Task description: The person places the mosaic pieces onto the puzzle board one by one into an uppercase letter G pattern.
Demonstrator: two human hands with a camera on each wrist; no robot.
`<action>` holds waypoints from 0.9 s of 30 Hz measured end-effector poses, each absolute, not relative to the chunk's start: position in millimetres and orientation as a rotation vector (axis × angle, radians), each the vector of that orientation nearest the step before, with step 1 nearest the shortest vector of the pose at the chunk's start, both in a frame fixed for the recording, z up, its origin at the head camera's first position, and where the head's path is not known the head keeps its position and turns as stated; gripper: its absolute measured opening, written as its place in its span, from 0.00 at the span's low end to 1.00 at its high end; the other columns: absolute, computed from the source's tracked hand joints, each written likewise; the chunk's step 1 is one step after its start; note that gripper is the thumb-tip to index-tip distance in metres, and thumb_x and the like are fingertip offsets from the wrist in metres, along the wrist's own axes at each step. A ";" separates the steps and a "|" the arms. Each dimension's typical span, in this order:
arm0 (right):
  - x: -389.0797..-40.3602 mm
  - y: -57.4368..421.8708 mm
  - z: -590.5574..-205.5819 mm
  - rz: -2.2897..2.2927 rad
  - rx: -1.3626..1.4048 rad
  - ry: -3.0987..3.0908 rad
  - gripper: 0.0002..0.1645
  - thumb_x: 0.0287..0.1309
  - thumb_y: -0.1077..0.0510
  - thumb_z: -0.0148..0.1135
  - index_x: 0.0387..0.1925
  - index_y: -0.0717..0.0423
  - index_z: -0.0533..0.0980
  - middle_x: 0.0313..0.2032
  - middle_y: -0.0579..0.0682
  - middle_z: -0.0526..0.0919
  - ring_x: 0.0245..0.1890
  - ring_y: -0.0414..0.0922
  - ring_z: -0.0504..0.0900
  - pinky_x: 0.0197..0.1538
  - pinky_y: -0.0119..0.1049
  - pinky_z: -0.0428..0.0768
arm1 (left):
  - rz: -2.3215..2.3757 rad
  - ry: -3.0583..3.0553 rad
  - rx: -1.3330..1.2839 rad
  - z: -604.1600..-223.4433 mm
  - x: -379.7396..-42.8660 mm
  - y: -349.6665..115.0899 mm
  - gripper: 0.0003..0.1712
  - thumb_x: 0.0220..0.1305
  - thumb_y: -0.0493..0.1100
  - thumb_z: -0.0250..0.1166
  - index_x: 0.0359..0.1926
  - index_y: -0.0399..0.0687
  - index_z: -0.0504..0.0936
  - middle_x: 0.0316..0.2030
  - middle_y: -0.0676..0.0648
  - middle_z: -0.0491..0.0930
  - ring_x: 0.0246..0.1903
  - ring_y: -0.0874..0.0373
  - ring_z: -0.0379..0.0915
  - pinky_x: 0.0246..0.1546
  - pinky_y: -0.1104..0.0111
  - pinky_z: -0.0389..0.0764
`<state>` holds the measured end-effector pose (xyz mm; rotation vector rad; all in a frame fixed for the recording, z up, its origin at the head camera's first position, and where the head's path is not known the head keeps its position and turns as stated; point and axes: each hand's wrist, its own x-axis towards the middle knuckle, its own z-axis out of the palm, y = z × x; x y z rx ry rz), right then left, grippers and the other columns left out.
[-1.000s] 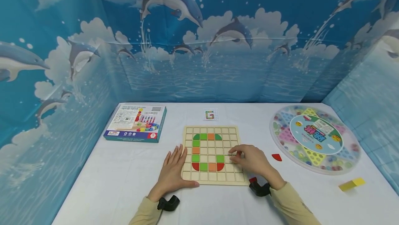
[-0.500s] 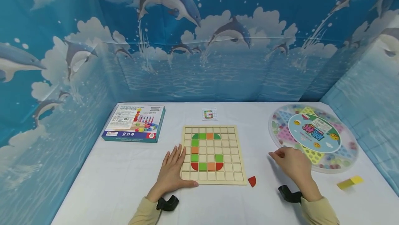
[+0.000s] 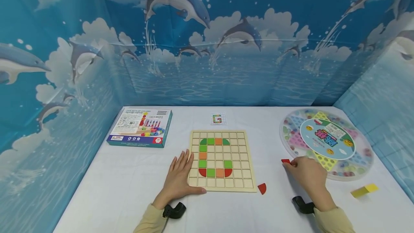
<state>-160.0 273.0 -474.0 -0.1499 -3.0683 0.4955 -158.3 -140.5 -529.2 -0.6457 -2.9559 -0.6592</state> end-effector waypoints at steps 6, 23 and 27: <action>-164.5 265.6 -480.9 0.458 -0.005 -2.986 0.14 0.49 0.53 0.71 0.32 0.62 0.83 0.17 0.46 0.75 0.15 0.44 0.68 0.15 0.36 0.65 | -0.673 -2.959 -0.649 -527.6 -157.6 -140.1 0.73 0.36 0.78 0.66 0.74 0.40 0.48 0.73 0.41 0.41 0.71 0.48 0.31 0.67 0.53 0.34; -180.3 240.5 -485.5 0.572 0.081 -2.923 0.14 0.47 0.56 0.74 0.32 0.61 0.81 0.21 0.49 0.76 0.21 0.47 0.70 0.19 0.36 0.66 | -0.660 -2.971 -0.640 -529.8 -159.3 -141.6 0.74 0.36 0.78 0.66 0.74 0.42 0.46 0.73 0.43 0.40 0.72 0.50 0.29 0.67 0.55 0.33; -180.3 239.3 -482.4 0.638 0.126 -2.937 0.10 0.47 0.60 0.72 0.33 0.59 0.82 0.23 0.48 0.74 0.22 0.46 0.69 0.22 0.37 0.68 | -0.664 -2.951 -0.648 -529.3 -158.8 -141.3 0.73 0.35 0.78 0.66 0.74 0.40 0.48 0.73 0.41 0.42 0.72 0.48 0.32 0.67 0.53 0.35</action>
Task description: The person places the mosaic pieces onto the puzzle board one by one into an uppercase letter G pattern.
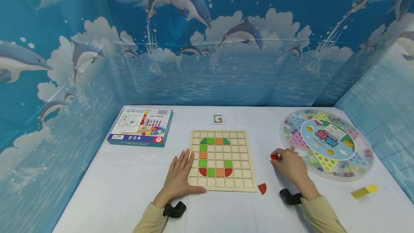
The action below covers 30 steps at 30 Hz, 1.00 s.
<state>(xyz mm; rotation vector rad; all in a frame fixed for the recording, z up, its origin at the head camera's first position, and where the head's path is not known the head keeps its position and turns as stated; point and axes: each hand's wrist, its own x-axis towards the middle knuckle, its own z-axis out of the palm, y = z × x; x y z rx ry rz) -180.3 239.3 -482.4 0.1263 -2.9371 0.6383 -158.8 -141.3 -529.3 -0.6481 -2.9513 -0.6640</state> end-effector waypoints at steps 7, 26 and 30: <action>-181.3 238.3 -480.9 0.635 0.063 -2.970 0.16 0.49 0.57 0.72 0.37 0.64 0.82 0.24 0.50 0.78 0.23 0.47 0.71 0.23 0.39 0.71 | -0.674 -2.961 -0.643 -527.6 -157.8 -140.6 0.73 0.36 0.78 0.66 0.74 0.41 0.48 0.73 0.41 0.42 0.72 0.48 0.32 0.67 0.53 0.35; -186.1 232.5 -475.6 0.689 0.123 -3.002 0.09 0.48 0.61 0.71 0.34 0.52 0.80 0.27 0.49 0.81 0.20 0.44 0.70 0.19 0.36 0.66 | -0.672 -2.948 -0.644 -530.0 -158.5 -140.8 0.73 0.35 0.77 0.67 0.73 0.40 0.48 0.73 0.41 0.42 0.72 0.48 0.32 0.67 0.52 0.36; -189.1 219.9 -474.3 0.727 0.159 -2.955 0.06 0.49 0.62 0.69 0.33 0.53 0.81 0.25 0.46 0.79 0.18 0.43 0.67 0.18 0.35 0.65 | -0.682 -2.949 -0.642 -529.1 -158.0 -140.4 0.73 0.35 0.77 0.68 0.73 0.40 0.48 0.73 0.42 0.42 0.72 0.49 0.32 0.67 0.53 0.35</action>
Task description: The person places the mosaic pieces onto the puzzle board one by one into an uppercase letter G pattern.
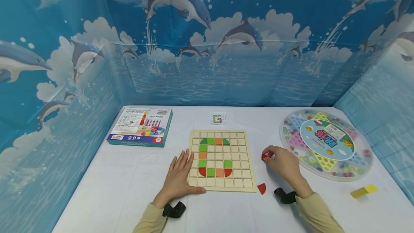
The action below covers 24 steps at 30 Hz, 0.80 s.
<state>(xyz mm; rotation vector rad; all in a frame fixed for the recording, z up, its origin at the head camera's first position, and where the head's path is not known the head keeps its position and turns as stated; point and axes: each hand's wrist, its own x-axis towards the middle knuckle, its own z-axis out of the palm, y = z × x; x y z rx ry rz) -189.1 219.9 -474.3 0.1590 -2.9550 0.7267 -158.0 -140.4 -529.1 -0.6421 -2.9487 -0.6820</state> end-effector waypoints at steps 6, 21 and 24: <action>-197.8 190.5 -473.8 0.860 0.272 -2.918 0.04 0.50 0.61 0.70 0.30 0.51 0.82 0.24 0.41 0.77 0.17 0.40 0.68 0.18 0.35 0.65 | -0.671 -2.945 -0.650 -529.1 -158.0 -140.4 0.73 0.35 0.77 0.67 0.73 0.40 0.48 0.73 0.41 0.42 0.72 0.48 0.32 0.67 0.52 0.36; -215.1 130.3 -478.4 1.011 0.526 -2.906 0.06 0.50 0.62 0.70 0.31 0.50 0.82 0.24 0.38 0.78 0.19 0.36 0.71 0.23 0.34 0.70 | -0.688 -2.956 -0.639 -530.0 -158.8 -140.7 0.73 0.36 0.78 0.67 0.73 0.40 0.49 0.73 0.42 0.42 0.72 0.48 0.31 0.67 0.52 0.35; -216.2 125.6 -477.9 0.991 0.526 -2.915 0.05 0.51 0.62 0.70 0.30 0.50 0.82 0.24 0.38 0.78 0.20 0.36 0.72 0.24 0.34 0.71 | -0.691 -2.960 -0.639 -529.3 -158.7 -140.6 0.73 0.36 0.78 0.67 0.73 0.40 0.49 0.73 0.42 0.42 0.72 0.49 0.31 0.67 0.52 0.35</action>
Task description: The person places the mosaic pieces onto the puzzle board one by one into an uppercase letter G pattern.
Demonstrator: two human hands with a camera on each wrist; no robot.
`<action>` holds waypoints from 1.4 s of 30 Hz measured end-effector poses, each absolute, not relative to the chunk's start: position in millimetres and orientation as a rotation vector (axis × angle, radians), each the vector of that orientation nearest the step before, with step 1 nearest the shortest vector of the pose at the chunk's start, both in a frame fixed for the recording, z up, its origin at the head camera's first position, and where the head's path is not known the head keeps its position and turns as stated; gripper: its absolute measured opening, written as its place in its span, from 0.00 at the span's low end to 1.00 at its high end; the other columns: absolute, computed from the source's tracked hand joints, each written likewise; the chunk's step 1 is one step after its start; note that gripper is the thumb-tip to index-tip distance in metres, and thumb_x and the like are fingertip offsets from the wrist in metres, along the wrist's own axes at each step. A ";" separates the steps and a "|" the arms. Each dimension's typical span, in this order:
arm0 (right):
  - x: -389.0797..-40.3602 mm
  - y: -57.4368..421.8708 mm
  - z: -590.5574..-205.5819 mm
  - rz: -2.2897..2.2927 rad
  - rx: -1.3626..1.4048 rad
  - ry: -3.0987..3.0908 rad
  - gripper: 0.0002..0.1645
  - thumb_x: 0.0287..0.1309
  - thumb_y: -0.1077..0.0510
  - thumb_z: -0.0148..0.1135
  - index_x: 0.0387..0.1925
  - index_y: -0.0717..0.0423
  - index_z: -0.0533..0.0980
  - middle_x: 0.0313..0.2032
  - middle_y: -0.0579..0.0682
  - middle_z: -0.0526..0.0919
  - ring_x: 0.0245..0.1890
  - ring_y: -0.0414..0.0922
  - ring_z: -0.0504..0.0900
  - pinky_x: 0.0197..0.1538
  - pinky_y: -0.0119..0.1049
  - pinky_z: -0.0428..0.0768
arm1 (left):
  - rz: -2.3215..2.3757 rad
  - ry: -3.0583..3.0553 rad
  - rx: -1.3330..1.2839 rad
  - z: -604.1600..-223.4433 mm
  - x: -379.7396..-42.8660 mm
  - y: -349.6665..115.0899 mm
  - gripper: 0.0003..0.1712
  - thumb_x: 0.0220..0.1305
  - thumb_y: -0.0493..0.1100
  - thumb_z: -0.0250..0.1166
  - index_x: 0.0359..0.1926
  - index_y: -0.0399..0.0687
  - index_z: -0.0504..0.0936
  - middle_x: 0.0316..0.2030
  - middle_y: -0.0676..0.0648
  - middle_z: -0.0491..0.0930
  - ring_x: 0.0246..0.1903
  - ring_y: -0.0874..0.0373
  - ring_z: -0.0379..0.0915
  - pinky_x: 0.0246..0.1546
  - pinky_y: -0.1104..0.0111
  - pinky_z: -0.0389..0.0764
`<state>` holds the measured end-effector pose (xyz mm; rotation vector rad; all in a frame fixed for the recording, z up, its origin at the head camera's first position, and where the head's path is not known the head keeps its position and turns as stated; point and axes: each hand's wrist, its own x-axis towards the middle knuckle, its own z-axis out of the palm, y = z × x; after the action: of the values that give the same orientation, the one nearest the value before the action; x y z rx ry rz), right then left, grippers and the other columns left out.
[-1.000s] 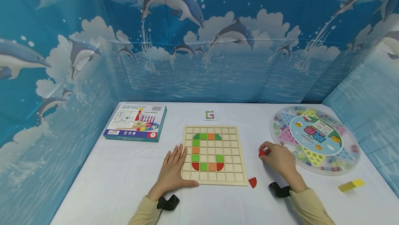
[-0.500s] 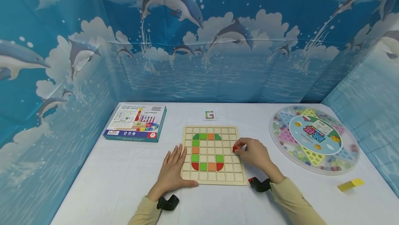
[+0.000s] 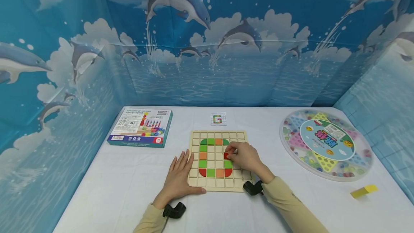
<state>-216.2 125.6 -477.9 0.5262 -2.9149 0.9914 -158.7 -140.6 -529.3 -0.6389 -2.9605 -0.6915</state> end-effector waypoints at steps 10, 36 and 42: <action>-214.9 122.4 -481.4 0.923 0.487 -2.930 0.03 0.51 0.60 0.71 0.31 0.52 0.86 0.30 0.42 0.82 0.28 0.40 0.77 0.29 0.36 0.74 | -0.667 -2.957 -0.646 -529.2 -159.0 -140.3 0.73 0.36 0.78 0.66 0.73 0.40 0.49 0.73 0.41 0.42 0.71 0.48 0.32 0.67 0.52 0.35; -205.7 148.0 -475.0 0.881 0.757 -2.985 0.10 0.55 0.56 0.68 0.38 0.56 0.85 0.22 0.37 0.75 0.20 0.35 0.68 0.23 0.31 0.67 | -0.692 -2.960 -0.640 -531.2 -159.3 -139.7 0.74 0.35 0.78 0.66 0.74 0.40 0.48 0.73 0.42 0.41 0.72 0.48 0.31 0.67 0.52 0.35; -194.9 187.7 -469.6 0.936 0.741 -2.978 0.07 0.57 0.54 0.66 0.37 0.51 0.84 0.22 0.35 0.73 0.21 0.35 0.69 0.25 0.31 0.70 | -0.676 -2.973 -0.628 -531.5 -159.4 -140.2 0.73 0.35 0.79 0.66 0.74 0.40 0.48 0.73 0.42 0.41 0.72 0.48 0.31 0.67 0.52 0.35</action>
<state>-194.9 187.7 -469.6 0.7406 -2.9776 0.9360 -159.4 -140.2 -531.5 -0.6279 -2.9731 -0.6763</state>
